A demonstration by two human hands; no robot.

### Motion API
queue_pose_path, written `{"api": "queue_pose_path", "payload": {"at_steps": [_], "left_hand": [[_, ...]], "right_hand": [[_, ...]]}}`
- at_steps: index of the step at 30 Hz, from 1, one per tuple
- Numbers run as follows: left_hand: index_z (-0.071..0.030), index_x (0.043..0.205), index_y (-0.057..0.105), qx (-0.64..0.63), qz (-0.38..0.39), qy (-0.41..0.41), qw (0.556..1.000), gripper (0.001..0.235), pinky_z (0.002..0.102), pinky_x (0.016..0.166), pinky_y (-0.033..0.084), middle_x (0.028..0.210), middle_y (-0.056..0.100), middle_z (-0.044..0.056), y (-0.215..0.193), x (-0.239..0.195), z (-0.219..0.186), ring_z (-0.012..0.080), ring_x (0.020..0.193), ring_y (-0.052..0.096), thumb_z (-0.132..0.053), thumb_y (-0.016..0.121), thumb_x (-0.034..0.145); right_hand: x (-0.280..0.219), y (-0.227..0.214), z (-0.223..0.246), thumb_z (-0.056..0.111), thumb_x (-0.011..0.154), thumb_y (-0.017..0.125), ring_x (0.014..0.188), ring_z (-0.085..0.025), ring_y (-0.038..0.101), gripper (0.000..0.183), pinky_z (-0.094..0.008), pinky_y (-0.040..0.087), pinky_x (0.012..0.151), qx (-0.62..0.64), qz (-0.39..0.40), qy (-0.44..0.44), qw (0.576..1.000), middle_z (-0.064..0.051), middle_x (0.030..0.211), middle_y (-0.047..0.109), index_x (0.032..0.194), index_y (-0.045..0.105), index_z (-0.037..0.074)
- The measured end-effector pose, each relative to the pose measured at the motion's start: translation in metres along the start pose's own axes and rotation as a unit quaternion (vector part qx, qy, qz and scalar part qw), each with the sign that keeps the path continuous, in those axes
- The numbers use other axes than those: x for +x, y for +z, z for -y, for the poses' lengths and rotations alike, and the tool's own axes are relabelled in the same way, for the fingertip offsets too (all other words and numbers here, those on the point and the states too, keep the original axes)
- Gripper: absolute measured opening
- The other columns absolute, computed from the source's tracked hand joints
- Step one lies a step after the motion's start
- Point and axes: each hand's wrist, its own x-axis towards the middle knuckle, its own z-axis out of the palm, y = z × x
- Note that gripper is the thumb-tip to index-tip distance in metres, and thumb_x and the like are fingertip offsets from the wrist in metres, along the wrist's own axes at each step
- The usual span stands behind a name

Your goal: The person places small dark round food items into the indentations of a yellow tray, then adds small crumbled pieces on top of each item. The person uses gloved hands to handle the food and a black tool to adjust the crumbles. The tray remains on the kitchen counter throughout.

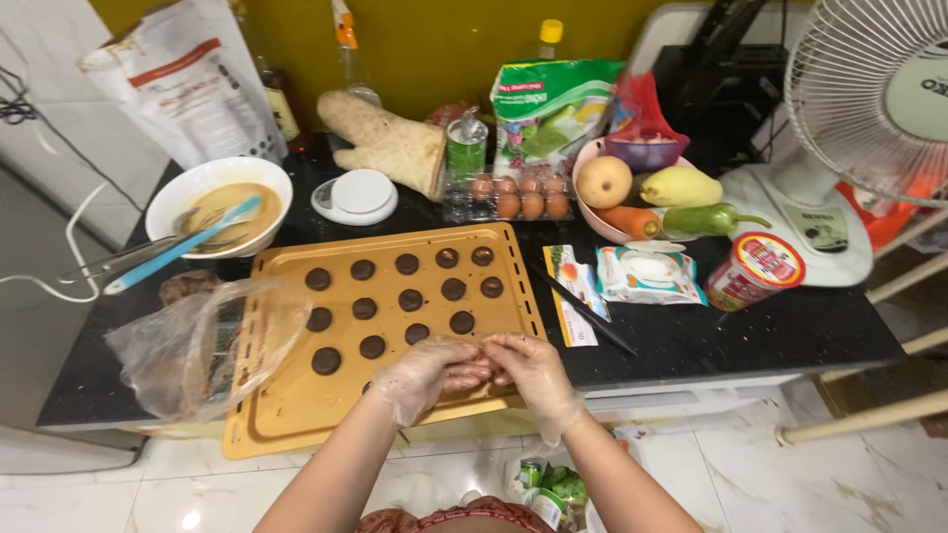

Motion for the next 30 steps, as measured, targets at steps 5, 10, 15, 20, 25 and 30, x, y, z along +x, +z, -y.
{"api": "queue_pose_path", "payload": {"at_steps": [5,10,15,20,25,30], "left_hand": [[-0.001,0.119,0.07,0.019,0.007,-0.009,1.0,0.028,0.033,0.083,0.059,0.103,0.073,0.01,-0.009,0.01,0.002,0.02,0.092,0.07,-0.016,0.061,0.098],[0.002,0.118,0.071,0.013,0.012,-0.001,1.0,0.027,0.031,0.081,0.061,0.102,0.075,0.011,-0.011,0.017,0.008,0.0191,0.091,0.072,-0.013,0.065,0.096],[0.0,0.116,0.071,0.069,-0.023,0.002,0.997,0.026,0.03,0.076,0.061,0.099,0.077,0.011,-0.009,0.026,0.011,0.0186,0.087,0.074,-0.012,0.068,0.093],[0.006,0.111,0.069,0.007,-0.022,0.015,1.0,0.027,0.029,0.077,0.063,0.098,0.076,0.015,-0.01,0.045,0.022,0.0206,0.087,0.076,-0.015,0.066,0.094],[0.008,0.11,0.069,-0.014,-0.067,0.074,0.995,0.023,0.029,0.076,0.061,0.096,0.075,0.014,-0.011,0.058,0.039,0.0211,0.084,0.074,-0.005,0.068,0.092],[0.002,0.106,0.064,0.135,-0.088,0.115,0.98,0.017,0.027,0.071,0.058,0.086,0.073,0.008,0.0,0.054,0.038,0.0156,0.077,0.07,-0.007,0.067,0.092]], "right_hand": [[0.0,-0.016,-0.006,0.008,0.092,0.065,0.081,-0.011,0.064,0.03,-0.024,0.055,0.072,-0.091,-0.016,-0.028,0.995,-0.001,0.102,0.072,0.12,0.073,0.002],[-0.004,-0.015,0.001,0.015,0.092,0.069,0.09,-0.013,0.074,0.024,-0.027,0.059,0.081,-0.275,-0.058,-0.136,0.95,-0.007,0.103,0.077,0.11,0.076,0.0],[-0.006,-0.009,0.017,0.019,0.091,0.071,0.092,-0.018,0.077,0.028,-0.029,0.059,0.08,-0.336,-0.003,-0.161,0.928,-0.012,0.104,0.078,0.114,0.074,0.003],[-0.014,0.004,0.025,0.022,0.087,0.075,0.09,-0.026,0.075,0.022,-0.035,0.058,0.079,-0.453,-0.084,-0.16,0.873,-0.011,0.099,0.079,0.104,0.081,0.009],[-0.015,0.007,0.026,0.02,0.087,0.073,0.091,-0.028,0.075,0.02,-0.035,0.059,0.079,-0.427,-0.094,-0.217,0.873,-0.012,0.1,0.079,0.101,0.079,0.006],[-0.012,-0.001,0.021,0.019,0.089,0.072,0.091,-0.028,0.075,0.024,-0.035,0.058,0.08,-0.394,-0.057,-0.195,0.896,-0.015,0.101,0.077,0.108,0.077,0.004]]}}
